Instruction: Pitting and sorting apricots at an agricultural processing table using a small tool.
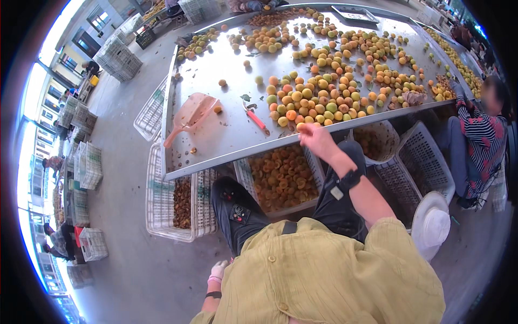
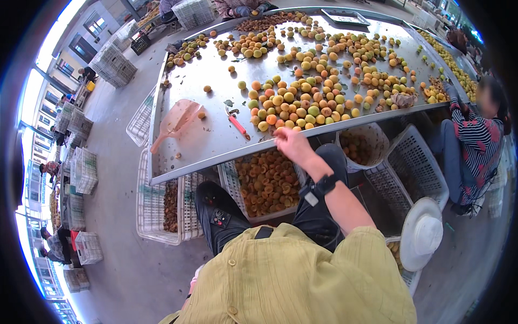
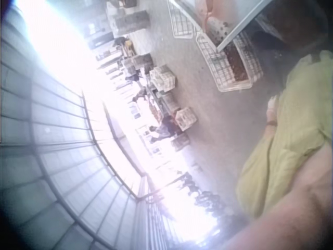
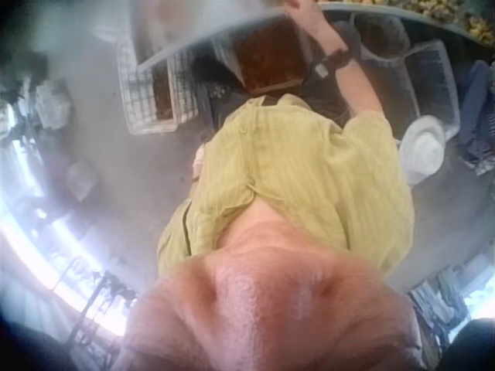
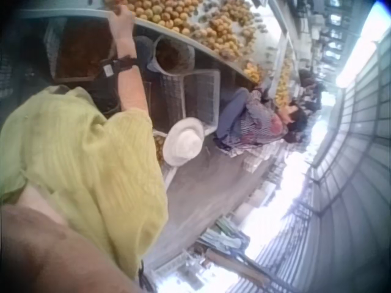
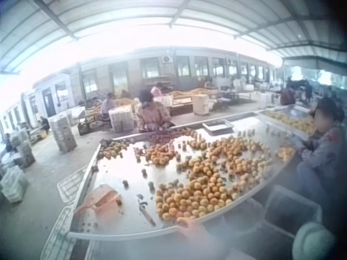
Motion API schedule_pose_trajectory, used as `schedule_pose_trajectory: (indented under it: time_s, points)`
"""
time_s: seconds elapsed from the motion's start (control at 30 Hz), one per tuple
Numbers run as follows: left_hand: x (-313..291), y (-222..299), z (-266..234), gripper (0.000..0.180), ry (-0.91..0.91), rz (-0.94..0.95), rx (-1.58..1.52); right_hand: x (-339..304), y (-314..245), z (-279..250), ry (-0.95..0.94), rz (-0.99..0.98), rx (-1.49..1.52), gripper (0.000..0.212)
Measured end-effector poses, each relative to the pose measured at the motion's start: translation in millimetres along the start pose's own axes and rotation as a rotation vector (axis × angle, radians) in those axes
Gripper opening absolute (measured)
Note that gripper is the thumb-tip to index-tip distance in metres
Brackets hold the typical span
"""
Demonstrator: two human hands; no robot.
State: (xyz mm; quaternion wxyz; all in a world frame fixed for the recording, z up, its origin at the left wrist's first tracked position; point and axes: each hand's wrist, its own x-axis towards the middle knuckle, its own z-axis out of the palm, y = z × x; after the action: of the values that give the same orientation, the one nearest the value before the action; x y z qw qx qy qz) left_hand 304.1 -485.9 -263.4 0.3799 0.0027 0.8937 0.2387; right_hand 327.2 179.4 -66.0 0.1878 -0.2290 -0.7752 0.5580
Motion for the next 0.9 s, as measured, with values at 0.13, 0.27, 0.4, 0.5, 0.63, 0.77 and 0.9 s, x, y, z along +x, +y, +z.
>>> schedule_pose_trajectory:
  time_s: [0.13, 0.27, 0.4, 0.5, 0.63, 0.77, 0.9]
  points:
    - [-12, 61, -23, 0.033, 0.021, -0.147, -0.413, 53, 5, -12, 0.209, -0.144, -0.354, 0.028]
    - [-12, 61, -17, 0.032, -0.040, -0.089, -0.412, 79, 9, 9, 0.125, -0.161, -0.715, 0.030]
    - [4, 9, 8, 0.034, -0.042, -0.061, -0.143, 96, 16, 27, 0.087, -0.073, -1.008, 0.031]
    - [-6, -14, 13, 0.032, -0.032, -0.117, -0.325, 100, 23, 22, 0.112, -0.155, -0.974, 0.038]
    - [-29, 19, -13, 0.024, 0.202, -0.041, -0.466, 85, 11, 9, 0.096, -0.204, -0.397, 0.043]
    - [-19, 130, -64, 0.020, 0.494, 0.075, -0.616, 42, -37, 8, -0.120, -0.125, 0.478, 0.042]
    - [-35, 284, -105, 0.035, 0.311, 0.363, -0.941, -10, -101, 16, -0.242, -0.200, 0.677, 0.043]
